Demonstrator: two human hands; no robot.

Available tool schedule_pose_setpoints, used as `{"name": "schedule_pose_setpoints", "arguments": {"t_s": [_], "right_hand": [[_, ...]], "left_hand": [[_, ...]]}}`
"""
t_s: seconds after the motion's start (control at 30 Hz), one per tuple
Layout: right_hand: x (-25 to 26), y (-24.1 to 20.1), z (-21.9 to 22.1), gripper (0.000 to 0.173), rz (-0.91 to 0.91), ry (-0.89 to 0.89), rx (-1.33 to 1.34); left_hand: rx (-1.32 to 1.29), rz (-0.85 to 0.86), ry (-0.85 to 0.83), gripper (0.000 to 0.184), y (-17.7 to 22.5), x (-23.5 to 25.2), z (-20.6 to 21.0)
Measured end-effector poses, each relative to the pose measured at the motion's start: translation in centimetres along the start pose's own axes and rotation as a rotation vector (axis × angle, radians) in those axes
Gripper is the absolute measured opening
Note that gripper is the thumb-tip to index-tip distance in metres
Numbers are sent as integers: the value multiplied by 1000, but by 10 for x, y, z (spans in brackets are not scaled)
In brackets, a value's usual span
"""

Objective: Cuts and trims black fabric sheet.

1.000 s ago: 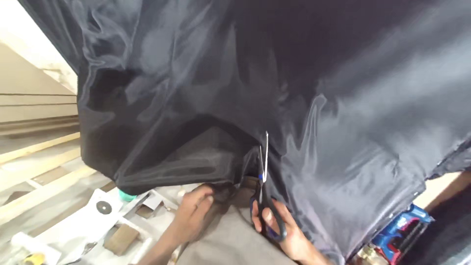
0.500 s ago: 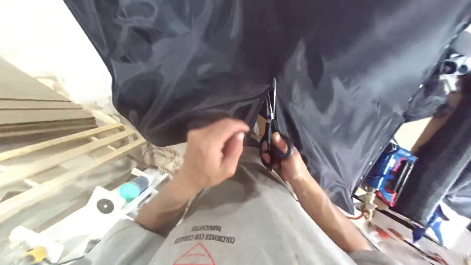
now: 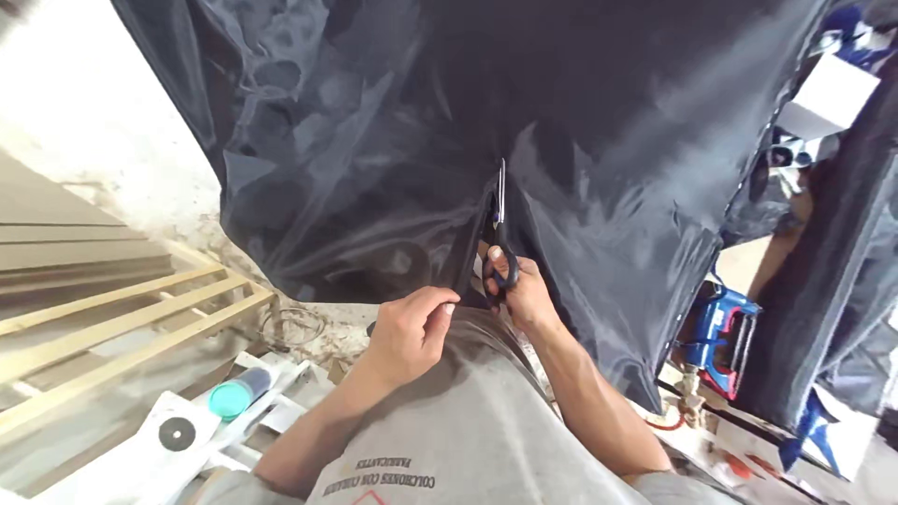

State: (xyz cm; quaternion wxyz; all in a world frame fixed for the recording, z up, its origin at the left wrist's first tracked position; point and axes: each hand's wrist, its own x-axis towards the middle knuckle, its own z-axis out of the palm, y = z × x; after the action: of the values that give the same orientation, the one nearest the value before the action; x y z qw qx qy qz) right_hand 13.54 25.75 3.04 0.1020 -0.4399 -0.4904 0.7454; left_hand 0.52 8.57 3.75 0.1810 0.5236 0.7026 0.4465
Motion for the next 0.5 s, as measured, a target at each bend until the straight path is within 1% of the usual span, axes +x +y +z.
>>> {"name": "schedule_pose_setpoints", "arguments": {"t_s": [0.07,0.1,0.17,0.23,0.33,0.37,0.5], "right_hand": [[-2,-6,-4,40,16,-11,-4],[-4,-10,-6,44,24,-14,1],[-8,-16,-11,50,47,-17,1],[-11,-21,-13,53,75,-14,-6],[-14,-21,-12,55,58,-5,21],[-15,-21,-10,56,47,-7,33],[-17,-14,-1,57,11,1,65]], "left_hand": [[-11,-13,48,26,1,10,-12],[12,-5,92,26,3,19,-22],[116,33,168,26,11,42,-45],[216,61,210,27,16,67,-66],[224,114,388,28,7,100,-77],[207,121,417,27,7,104,-78],[145,145,381,25,10,96,-79]]}}
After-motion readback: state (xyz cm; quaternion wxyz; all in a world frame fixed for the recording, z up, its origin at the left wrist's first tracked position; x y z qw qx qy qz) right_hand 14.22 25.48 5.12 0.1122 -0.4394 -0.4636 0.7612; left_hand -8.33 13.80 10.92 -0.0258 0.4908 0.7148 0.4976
